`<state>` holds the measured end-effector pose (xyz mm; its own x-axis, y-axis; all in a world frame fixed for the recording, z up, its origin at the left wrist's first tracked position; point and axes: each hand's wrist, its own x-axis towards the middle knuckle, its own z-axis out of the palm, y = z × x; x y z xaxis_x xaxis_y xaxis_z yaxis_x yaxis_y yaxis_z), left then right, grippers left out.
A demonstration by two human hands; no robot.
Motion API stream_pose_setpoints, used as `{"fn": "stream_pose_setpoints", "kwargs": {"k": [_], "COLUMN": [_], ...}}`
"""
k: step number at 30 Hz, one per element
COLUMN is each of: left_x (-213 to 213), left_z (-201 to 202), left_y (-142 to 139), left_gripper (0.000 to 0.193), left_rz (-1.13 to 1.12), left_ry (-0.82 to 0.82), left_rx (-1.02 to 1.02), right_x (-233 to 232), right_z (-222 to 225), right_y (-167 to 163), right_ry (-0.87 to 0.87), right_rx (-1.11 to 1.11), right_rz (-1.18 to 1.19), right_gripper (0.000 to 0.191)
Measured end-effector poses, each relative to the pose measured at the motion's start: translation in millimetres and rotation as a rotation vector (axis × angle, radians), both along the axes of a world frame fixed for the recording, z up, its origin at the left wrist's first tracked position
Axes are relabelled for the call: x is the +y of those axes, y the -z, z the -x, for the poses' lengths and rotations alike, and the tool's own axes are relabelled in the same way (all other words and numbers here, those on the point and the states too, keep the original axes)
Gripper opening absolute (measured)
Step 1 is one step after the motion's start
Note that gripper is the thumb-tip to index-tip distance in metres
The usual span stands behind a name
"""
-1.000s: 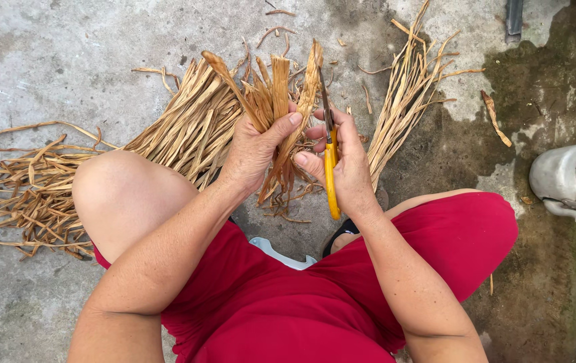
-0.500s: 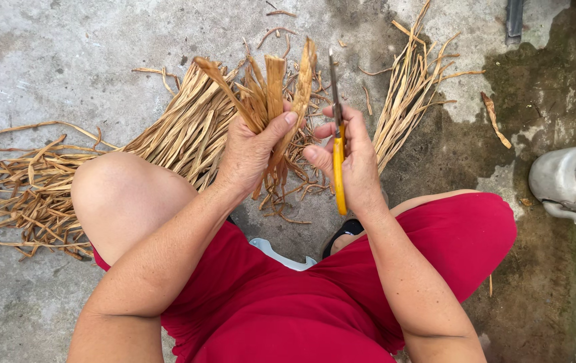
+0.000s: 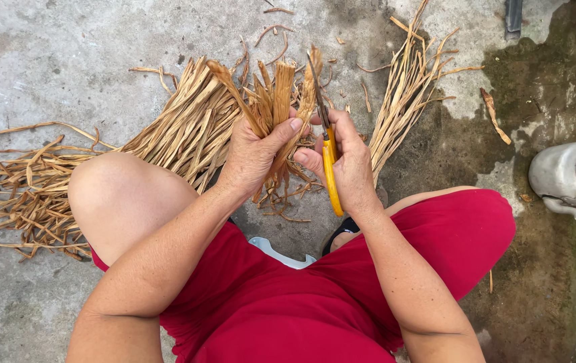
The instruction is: The person sits on the concrete ground and trims dried palm leaf strips with yellow-handled scissors, cutting off dark, damaged edge portions. They gather and sort the trimmed strips into piles on the ground, setting discarded trimmings aside as they work through the bundle.
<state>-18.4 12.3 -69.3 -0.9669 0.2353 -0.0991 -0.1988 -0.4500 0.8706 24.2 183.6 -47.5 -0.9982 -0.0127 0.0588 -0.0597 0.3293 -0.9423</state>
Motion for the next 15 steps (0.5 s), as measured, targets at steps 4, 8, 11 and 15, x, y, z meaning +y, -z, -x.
{"fn": "stream_pose_setpoints", "kwargs": {"k": [4, 8, 11, 15], "left_x": [-0.6, -5.5, -8.3, -5.7], "left_z": [0.8, -1.8, -3.3, -2.3], "left_y": [-0.3, -1.8, -4.0, -5.6], "left_gripper": [0.017, 0.017, 0.019, 0.026], "left_rz": [0.008, 0.145, 0.195, 0.091], "left_ry": [-0.001, 0.024, 0.085, 0.177], "left_rx": [0.008, 0.031, 0.059, -0.043], "right_x": [-4.1, -5.7, 1.1, 4.2], "right_z": [1.0, 1.6, 4.2, 7.0], "right_y": [-2.1, -6.6, -10.0, -6.9], "right_ry": [0.026, 0.126, 0.153, 0.138], "right_rx": [-0.025, -0.15, -0.08, 0.013], "right_rz": [0.126, 0.21, 0.307, 0.409], "right_gripper": [0.046, 0.03, 0.017, 0.028]}}
